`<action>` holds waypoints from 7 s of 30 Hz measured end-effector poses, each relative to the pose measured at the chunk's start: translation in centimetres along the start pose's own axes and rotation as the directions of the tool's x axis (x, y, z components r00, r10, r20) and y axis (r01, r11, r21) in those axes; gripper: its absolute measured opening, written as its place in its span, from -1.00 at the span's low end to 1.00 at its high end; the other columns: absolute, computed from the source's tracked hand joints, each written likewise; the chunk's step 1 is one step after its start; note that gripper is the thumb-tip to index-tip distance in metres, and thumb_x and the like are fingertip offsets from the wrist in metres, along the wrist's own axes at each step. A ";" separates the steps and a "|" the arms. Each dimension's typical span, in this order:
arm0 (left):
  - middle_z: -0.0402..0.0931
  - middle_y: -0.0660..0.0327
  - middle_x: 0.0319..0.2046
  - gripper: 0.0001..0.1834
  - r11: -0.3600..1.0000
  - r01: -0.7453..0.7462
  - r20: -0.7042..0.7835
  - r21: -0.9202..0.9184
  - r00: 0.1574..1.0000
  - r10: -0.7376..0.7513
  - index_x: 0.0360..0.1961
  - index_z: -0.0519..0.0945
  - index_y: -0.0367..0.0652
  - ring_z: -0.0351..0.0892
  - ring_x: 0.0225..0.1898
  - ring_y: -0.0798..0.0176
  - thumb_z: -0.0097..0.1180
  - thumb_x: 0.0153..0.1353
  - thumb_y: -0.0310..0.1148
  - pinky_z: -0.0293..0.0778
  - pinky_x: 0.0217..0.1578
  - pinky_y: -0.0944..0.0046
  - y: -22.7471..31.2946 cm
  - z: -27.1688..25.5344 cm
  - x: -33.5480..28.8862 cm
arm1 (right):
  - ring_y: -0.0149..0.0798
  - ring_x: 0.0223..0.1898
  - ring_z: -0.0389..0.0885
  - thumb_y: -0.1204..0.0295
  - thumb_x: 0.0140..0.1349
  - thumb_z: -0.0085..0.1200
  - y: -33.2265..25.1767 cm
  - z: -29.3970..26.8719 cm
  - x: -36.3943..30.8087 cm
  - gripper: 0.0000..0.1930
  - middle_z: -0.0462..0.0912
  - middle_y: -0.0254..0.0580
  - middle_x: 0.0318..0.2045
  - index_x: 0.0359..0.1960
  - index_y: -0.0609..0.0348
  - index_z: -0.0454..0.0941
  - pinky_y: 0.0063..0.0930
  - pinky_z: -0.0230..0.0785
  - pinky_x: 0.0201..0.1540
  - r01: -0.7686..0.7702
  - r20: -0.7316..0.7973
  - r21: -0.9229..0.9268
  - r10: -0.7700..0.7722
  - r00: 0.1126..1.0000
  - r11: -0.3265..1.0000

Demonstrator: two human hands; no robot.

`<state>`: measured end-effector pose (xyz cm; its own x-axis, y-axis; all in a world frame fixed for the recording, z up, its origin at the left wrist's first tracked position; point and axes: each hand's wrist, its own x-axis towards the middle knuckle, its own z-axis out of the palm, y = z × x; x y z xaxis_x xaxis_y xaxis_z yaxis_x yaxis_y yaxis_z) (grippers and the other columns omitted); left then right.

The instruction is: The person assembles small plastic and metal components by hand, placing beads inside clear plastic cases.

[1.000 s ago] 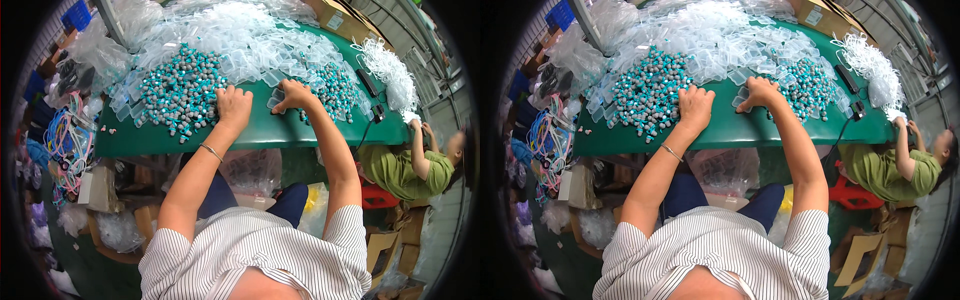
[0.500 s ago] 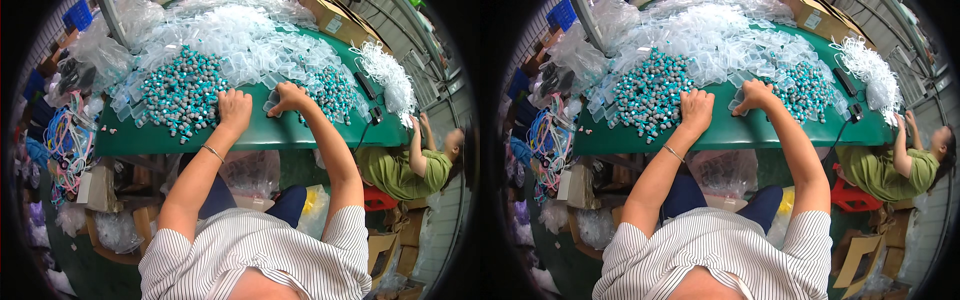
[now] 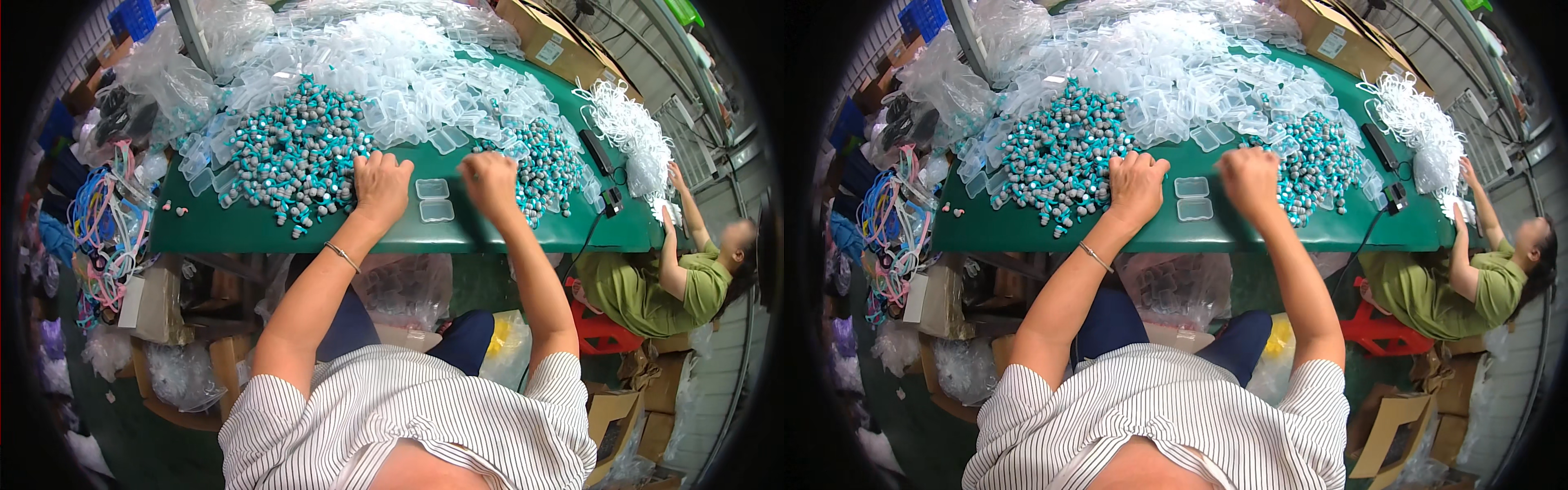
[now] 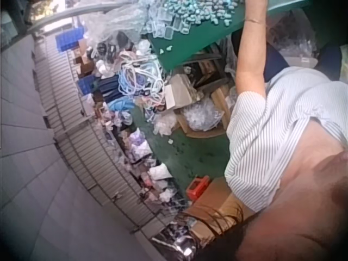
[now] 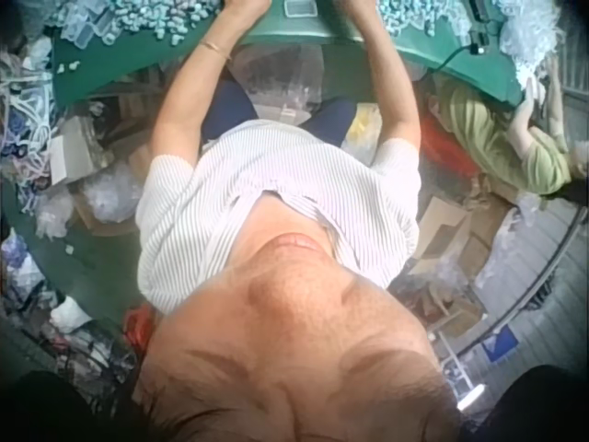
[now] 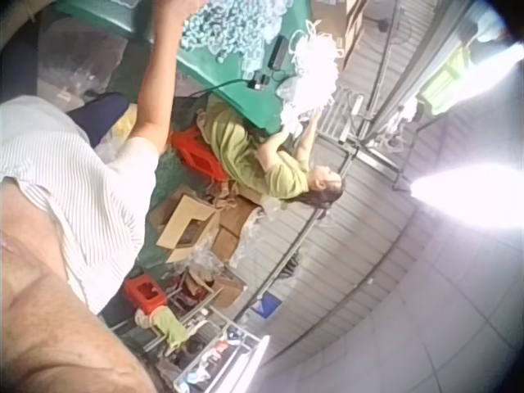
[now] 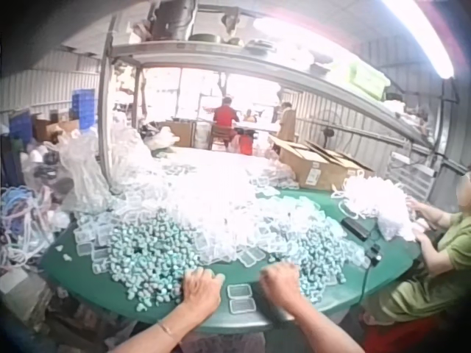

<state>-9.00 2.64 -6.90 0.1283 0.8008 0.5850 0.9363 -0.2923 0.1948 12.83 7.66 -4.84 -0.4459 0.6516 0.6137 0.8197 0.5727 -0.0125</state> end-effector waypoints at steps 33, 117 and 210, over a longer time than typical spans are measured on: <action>0.46 0.09 -0.18 -0.45 0.916 0.077 0.166 -0.395 0.986 -0.011 -0.01 0.49 -0.21 0.46 -0.12 0.01 0.40 -0.05 -0.31 0.42 -0.09 0.08 3.7 -1.6 -4.3 | -0.10 -0.19 0.57 0.47 0.13 0.17 -2.4 1.0 -1.5 -0.82 0.60 -0.22 -0.24 -0.21 0.07 0.63 -0.20 0.35 -0.17 0.040 0.160 0.202 -0.073 0.984 0.979; 0.45 0.16 -0.39 -0.85 0.985 0.020 0.123 -0.173 0.992 0.002 -0.27 0.60 -0.09 0.53 -0.33 0.06 0.25 0.10 -0.41 0.45 -0.34 0.11 1.1 -4.1 -5.9 | -0.18 -0.27 0.53 0.37 0.02 0.27 -0.1 -0.1 -2.6 -0.88 0.57 -0.32 -0.43 -0.44 0.00 0.57 -0.16 0.19 -0.11 -0.265 -0.156 -0.117 0.246 0.957 0.957; 0.42 0.16 -0.40 -0.79 0.669 0.082 0.355 -0.739 0.891 0.283 -0.30 0.55 -0.11 0.52 -0.37 0.02 0.26 0.12 -0.26 0.44 -0.33 0.08 7.2 3.2 3.4 | -0.04 0.40 0.15 -0.13 0.06 0.16 34.8 7.7 16.5 -0.26 0.33 -0.13 0.33 0.26 -0.03 0.45 -0.07 -0.06 0.39 -0.831 0.689 -0.018 0.609 0.393 0.556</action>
<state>-0.83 4.92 -6.04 0.4949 0.8166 0.2972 0.3956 -0.5162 0.7596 31.26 42.14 -1.20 0.0762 0.9475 -0.3104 0.8328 -0.2317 -0.5027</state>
